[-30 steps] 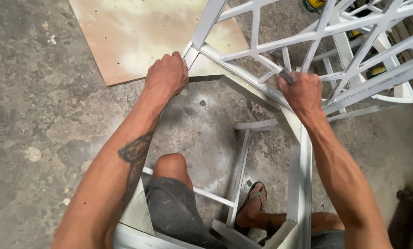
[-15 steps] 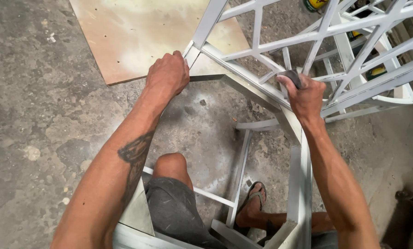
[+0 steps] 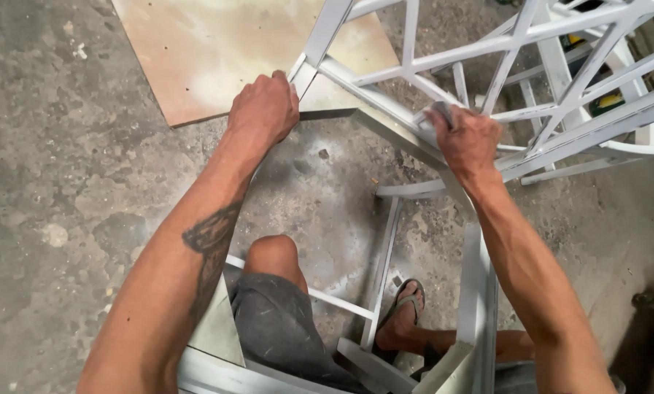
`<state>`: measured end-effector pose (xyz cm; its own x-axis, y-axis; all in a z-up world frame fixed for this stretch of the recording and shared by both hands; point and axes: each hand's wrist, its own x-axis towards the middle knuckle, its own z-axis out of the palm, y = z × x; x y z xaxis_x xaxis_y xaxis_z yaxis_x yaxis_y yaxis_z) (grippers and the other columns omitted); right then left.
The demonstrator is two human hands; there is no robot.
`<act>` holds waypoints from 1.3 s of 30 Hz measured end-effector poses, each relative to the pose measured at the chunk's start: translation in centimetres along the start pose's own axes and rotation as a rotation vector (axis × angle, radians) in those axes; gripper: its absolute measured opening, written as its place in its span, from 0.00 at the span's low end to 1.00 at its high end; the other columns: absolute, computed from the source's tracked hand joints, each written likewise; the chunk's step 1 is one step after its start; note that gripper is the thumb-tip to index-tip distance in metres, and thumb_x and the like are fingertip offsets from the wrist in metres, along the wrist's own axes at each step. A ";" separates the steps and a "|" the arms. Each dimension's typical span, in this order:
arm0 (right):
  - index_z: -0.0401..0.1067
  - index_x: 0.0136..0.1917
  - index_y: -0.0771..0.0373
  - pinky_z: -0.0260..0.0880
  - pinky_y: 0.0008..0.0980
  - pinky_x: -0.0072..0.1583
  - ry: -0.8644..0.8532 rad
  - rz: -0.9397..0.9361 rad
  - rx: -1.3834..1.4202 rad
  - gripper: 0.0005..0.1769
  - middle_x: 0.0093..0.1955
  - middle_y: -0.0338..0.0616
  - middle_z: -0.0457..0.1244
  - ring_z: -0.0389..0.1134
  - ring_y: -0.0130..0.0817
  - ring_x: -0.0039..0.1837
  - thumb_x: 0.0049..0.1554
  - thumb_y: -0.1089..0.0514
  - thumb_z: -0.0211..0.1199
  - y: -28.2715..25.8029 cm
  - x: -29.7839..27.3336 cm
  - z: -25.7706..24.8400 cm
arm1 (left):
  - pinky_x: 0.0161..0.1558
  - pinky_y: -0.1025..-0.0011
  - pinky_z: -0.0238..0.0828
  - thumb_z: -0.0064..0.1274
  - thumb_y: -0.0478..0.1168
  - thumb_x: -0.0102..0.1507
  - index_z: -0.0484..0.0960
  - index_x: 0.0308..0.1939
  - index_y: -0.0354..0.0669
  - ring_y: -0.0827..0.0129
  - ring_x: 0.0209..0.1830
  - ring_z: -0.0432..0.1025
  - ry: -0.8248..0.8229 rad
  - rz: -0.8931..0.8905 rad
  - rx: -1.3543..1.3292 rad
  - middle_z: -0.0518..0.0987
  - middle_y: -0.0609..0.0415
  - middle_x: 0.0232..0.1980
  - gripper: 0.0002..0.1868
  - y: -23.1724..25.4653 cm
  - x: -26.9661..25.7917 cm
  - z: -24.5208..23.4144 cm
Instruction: The person sands the frame of a white chair using a sanding block. They work on the legs, seat frame, and backrest, moving around the chair to reach different sections.
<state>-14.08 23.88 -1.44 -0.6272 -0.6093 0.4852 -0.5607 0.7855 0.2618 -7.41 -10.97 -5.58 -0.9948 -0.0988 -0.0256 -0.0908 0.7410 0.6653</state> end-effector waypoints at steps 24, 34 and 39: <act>0.70 0.37 0.50 0.53 0.28 0.28 -0.323 0.081 -0.129 0.29 0.21 0.29 0.51 0.49 0.23 0.23 0.77 0.36 0.54 0.3 0.3 2.4 | 0.46 0.49 0.73 0.29 0.42 0.75 0.73 0.55 0.32 0.47 0.42 0.75 -0.128 -0.157 0.016 0.80 0.42 0.44 0.19 1.5 0.2 -1.3; 0.81 0.37 0.58 0.74 0.51 0.41 -0.464 0.355 -0.278 0.25 0.30 0.53 0.68 0.75 0.58 0.39 0.58 0.35 0.65 -1.1 -1.2 0.1 | 0.38 0.38 0.79 0.38 0.37 0.67 0.78 0.50 0.20 0.31 0.40 0.79 0.041 0.026 -0.022 0.81 0.25 0.38 0.20 0.0 0.1 0.1; 0.78 0.37 0.57 0.70 0.50 0.39 -0.216 0.348 0.026 0.24 0.29 0.56 0.65 0.72 0.62 0.39 0.64 0.37 0.69 -0.6 -1.3 0.0 | 0.39 0.38 0.79 0.39 0.38 0.67 0.77 0.51 0.20 0.30 0.40 0.79 0.020 0.027 -0.005 0.81 0.26 0.38 0.20 0.1 0.6 0.7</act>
<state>-12.86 24.22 -2.22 -0.8792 -0.3188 0.3542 -0.3072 0.9474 0.0904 -8.06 -10.56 -6.05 -0.9957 -0.0919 0.0073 -0.0634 0.7400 0.6696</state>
